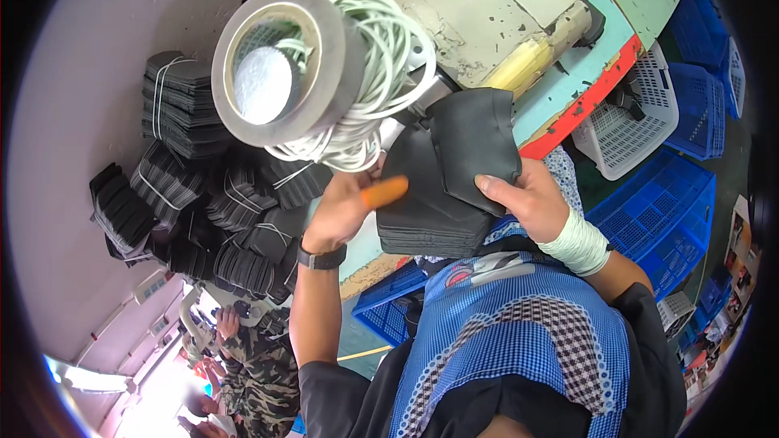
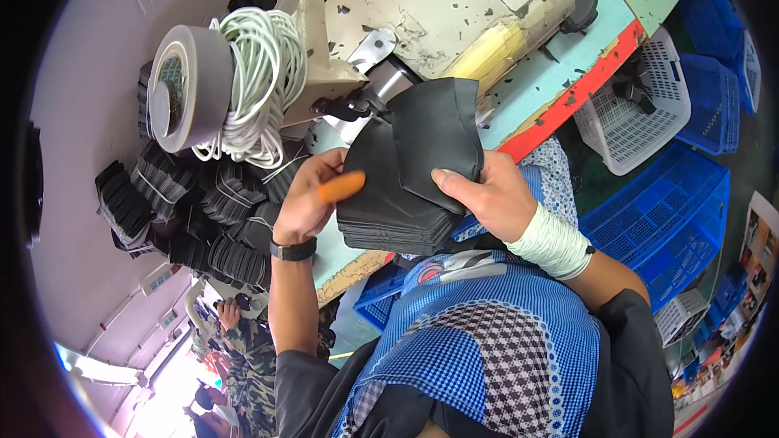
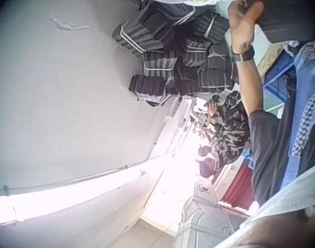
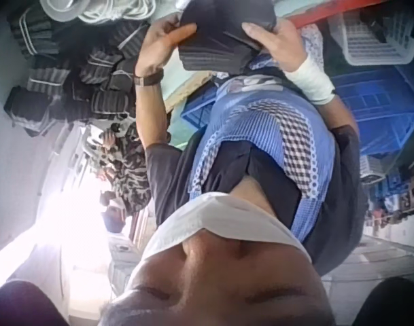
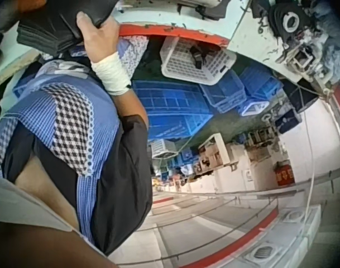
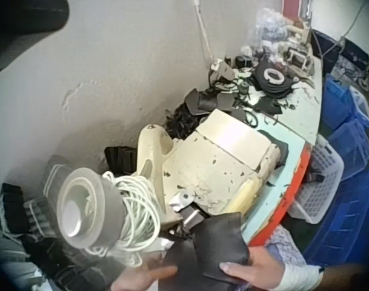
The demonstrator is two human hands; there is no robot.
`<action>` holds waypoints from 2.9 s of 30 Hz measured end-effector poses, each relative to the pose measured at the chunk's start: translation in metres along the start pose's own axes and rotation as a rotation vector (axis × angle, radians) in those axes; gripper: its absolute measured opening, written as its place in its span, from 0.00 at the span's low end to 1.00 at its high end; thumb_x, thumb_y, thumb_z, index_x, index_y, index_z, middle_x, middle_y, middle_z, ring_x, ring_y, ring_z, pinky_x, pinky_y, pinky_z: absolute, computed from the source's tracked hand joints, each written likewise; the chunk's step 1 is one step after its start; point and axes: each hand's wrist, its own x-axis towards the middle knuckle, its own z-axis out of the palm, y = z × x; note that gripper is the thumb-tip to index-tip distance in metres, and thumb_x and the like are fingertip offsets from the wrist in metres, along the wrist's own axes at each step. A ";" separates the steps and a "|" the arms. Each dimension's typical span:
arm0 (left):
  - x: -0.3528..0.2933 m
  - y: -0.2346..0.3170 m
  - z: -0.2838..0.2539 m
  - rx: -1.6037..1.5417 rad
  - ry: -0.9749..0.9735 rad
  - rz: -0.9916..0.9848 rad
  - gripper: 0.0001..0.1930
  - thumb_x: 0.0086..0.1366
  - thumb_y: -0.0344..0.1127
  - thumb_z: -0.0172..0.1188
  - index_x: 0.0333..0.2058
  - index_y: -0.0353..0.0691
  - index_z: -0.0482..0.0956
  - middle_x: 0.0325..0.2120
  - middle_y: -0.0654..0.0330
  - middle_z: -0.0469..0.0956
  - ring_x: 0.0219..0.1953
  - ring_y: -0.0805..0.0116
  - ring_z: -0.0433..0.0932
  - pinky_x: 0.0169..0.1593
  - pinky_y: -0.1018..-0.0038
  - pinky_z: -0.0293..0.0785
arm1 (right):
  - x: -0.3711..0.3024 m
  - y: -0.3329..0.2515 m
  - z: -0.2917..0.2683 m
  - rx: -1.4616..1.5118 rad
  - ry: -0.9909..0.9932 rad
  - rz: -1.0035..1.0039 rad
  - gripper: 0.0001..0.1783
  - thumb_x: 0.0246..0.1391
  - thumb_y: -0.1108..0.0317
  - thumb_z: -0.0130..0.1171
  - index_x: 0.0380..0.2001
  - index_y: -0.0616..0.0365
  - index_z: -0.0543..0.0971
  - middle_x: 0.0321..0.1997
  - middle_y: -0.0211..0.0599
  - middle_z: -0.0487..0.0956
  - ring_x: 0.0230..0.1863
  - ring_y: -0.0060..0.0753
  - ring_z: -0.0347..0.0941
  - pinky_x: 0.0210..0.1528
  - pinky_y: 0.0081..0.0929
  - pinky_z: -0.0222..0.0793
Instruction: The person feeds leather pieces one by one through a skiving machine to skive their edges and stacks the processed pieces on the machine.
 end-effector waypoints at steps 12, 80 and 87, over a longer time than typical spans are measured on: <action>0.008 0.008 -0.001 -0.030 0.036 -0.072 0.11 0.64 0.35 0.62 0.37 0.30 0.78 0.32 0.61 0.80 0.32 0.79 0.77 0.37 0.82 0.73 | -0.002 -0.005 0.004 0.017 0.112 -0.083 0.13 0.56 0.70 0.58 0.41 0.68 0.78 0.37 0.34 0.81 0.39 0.21 0.75 0.43 0.23 0.72; 0.013 0.006 0.006 0.037 0.059 -0.033 0.17 0.66 0.32 0.60 0.49 0.27 0.73 0.33 0.58 0.82 0.28 0.76 0.79 0.32 0.84 0.75 | -0.003 -0.009 0.012 0.074 0.273 -0.272 0.30 0.48 0.80 0.60 0.55 0.67 0.62 0.51 0.43 0.73 0.50 0.30 0.72 0.54 0.27 0.68; 0.018 0.007 0.006 -0.019 0.016 -0.088 0.16 0.67 0.28 0.57 0.51 0.26 0.71 0.37 0.54 0.82 0.32 0.72 0.82 0.33 0.84 0.77 | -0.002 -0.004 0.011 -0.011 0.314 -0.276 0.27 0.48 0.77 0.62 0.51 0.66 0.64 0.49 0.44 0.74 0.47 0.29 0.73 0.51 0.26 0.70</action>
